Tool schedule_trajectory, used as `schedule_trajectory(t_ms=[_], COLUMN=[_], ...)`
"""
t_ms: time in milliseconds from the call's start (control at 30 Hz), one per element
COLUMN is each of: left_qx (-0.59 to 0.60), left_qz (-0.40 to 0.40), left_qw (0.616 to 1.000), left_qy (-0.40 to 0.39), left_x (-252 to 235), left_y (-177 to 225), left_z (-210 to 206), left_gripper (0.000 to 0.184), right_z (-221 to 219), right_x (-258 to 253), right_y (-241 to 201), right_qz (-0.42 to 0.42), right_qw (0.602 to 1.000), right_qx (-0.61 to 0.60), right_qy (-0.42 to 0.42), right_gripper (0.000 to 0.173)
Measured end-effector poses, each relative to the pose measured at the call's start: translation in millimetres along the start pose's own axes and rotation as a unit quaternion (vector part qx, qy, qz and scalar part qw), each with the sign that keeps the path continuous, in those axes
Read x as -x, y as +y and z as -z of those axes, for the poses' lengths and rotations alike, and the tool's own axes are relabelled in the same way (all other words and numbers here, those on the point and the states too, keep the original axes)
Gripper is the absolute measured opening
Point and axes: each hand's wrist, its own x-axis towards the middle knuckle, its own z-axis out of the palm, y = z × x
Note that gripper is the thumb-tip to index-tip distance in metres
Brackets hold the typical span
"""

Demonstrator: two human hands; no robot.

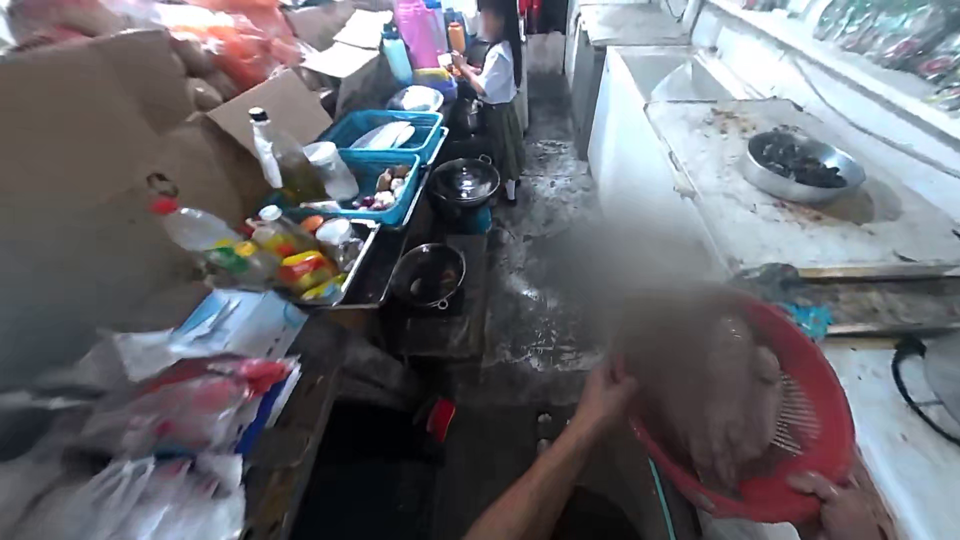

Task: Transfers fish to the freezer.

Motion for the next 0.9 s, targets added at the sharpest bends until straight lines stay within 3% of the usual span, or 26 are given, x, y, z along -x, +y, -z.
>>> schedule_trajectory(t_ms=[100, 167, 300, 400, 567, 900], left_qx=[-0.002, -0.011, 0.000, -0.008, 0.002, -0.007], left_qz=[0.018, 0.018, 0.010, 0.015, -0.008, -0.037], left_qw=[0.999, 0.998, 0.997, 0.996, 0.999, 0.998], left_qy=[0.039, 0.059, 0.081, 0.085, 0.046, -0.060], left_x=[-80.4, -137.0, -239.3, -320.0, -475.1, -779.1], left_y=[29.8, 49.7, 80.4, 108.5, 164.6, 324.2], left_z=[28.8, 55.4, 98.1, 126.6, 170.0, 226.1], left_gripper=[0.051, 0.050, 0.048, 0.050, 0.049, 0.046], right_z=[-75.2, -147.1, -209.4, -271.2, -380.5, -565.1], right_x=[-60.1, -83.8, -193.0, -256.2, -360.1, -551.7], right_y=[-36.2, -81.1, -68.5, -92.1, -155.4, -297.7], right_qz=[-0.022, -0.101, -0.053, -0.028, 0.007, 0.043], right_qw=[1.000, 0.995, 0.998, 0.999, 1.000, 0.997], right_qx=[-0.011, 0.013, -0.023, -0.019, -0.003, -0.053], right_qy=[-0.016, -0.002, -0.021, -0.026, -0.022, 0.042], right_gripper=[0.045, 0.038, 0.041, 0.042, 0.057, 0.049])
